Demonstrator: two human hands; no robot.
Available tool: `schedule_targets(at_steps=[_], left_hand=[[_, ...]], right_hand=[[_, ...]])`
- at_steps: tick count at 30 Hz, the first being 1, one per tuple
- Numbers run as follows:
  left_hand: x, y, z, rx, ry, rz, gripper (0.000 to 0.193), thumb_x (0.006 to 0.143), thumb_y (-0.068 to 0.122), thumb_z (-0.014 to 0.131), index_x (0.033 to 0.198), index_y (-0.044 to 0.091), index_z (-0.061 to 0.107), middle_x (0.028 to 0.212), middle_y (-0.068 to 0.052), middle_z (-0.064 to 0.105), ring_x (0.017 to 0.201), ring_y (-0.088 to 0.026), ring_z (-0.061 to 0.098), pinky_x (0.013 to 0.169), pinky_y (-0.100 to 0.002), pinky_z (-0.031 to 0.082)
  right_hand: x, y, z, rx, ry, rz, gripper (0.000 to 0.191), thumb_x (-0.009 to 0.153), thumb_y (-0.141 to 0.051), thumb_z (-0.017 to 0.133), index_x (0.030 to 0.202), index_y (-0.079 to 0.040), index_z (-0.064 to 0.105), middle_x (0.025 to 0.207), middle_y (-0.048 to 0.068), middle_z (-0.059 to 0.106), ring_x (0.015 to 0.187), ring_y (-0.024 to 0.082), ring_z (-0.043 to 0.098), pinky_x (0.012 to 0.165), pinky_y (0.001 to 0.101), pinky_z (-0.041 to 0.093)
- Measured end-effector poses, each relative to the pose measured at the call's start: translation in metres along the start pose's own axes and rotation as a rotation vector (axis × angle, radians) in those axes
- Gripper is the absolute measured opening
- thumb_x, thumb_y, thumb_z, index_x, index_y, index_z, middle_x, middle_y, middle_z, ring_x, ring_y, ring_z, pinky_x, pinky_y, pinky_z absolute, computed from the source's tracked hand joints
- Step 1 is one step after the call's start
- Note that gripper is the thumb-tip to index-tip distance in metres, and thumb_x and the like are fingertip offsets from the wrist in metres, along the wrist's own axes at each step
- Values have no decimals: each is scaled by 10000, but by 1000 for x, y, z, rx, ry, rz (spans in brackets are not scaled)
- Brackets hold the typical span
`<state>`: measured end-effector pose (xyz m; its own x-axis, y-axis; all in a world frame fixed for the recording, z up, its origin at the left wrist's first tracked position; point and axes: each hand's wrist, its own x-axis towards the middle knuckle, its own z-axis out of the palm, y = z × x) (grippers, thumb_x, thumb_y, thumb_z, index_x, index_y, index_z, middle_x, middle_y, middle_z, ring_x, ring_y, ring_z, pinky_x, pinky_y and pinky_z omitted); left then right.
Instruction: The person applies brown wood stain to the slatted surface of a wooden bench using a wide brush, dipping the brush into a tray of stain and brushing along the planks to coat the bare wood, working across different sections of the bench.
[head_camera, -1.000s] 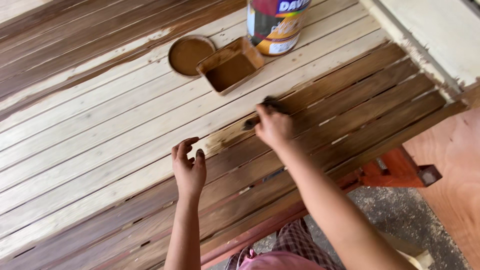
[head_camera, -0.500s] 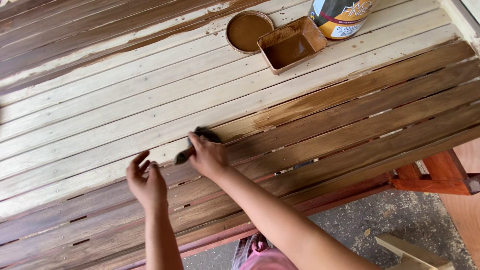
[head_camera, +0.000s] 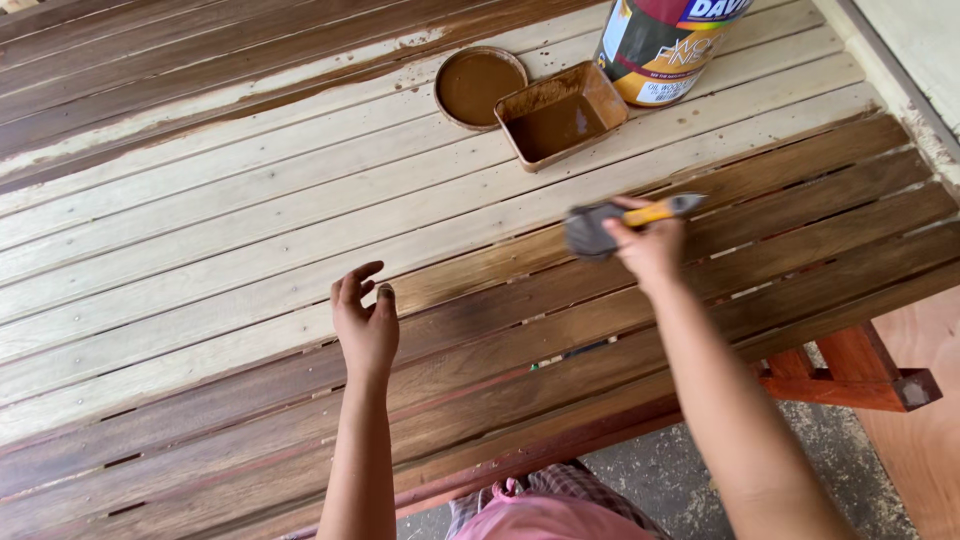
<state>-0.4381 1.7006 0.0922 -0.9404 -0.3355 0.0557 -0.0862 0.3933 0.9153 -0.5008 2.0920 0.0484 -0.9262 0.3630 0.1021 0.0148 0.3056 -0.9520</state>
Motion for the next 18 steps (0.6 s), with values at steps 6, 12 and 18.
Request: schedule_targets(at_steps=[6, 12, 18], left_hand=[[5, 9, 23, -9, -36, -15, 278, 912, 37, 626, 1177, 97, 686, 1216, -101, 558, 1109, -225, 594, 791, -337, 557], [16, 9, 48, 12, -42, 21, 282, 908, 31, 630, 1171, 111, 693, 1189, -110, 578, 1073, -237, 621, 789, -342, 561], [69, 16, 130, 10, -150, 93, 311, 860, 39, 659, 1160, 119, 690, 1193, -122, 593, 1031, -262, 651, 774, -373, 557]], right_hand=[[25, -15, -23, -411, 220, -231, 280, 873, -68, 827, 1139, -53, 741, 871, 81, 749, 693, 141, 688, 619, 279, 535], [-36, -28, 99, -574, 50, -337, 219, 886, -186, 749, 1077, -78, 756, 482, 49, 625, 397, 160, 594, 414, 340, 491], [-41, -40, 117, -280, 0, -420, 274, 915, -233, 738, 1142, -80, 721, 909, 116, 758, 732, 195, 694, 632, 308, 578]])
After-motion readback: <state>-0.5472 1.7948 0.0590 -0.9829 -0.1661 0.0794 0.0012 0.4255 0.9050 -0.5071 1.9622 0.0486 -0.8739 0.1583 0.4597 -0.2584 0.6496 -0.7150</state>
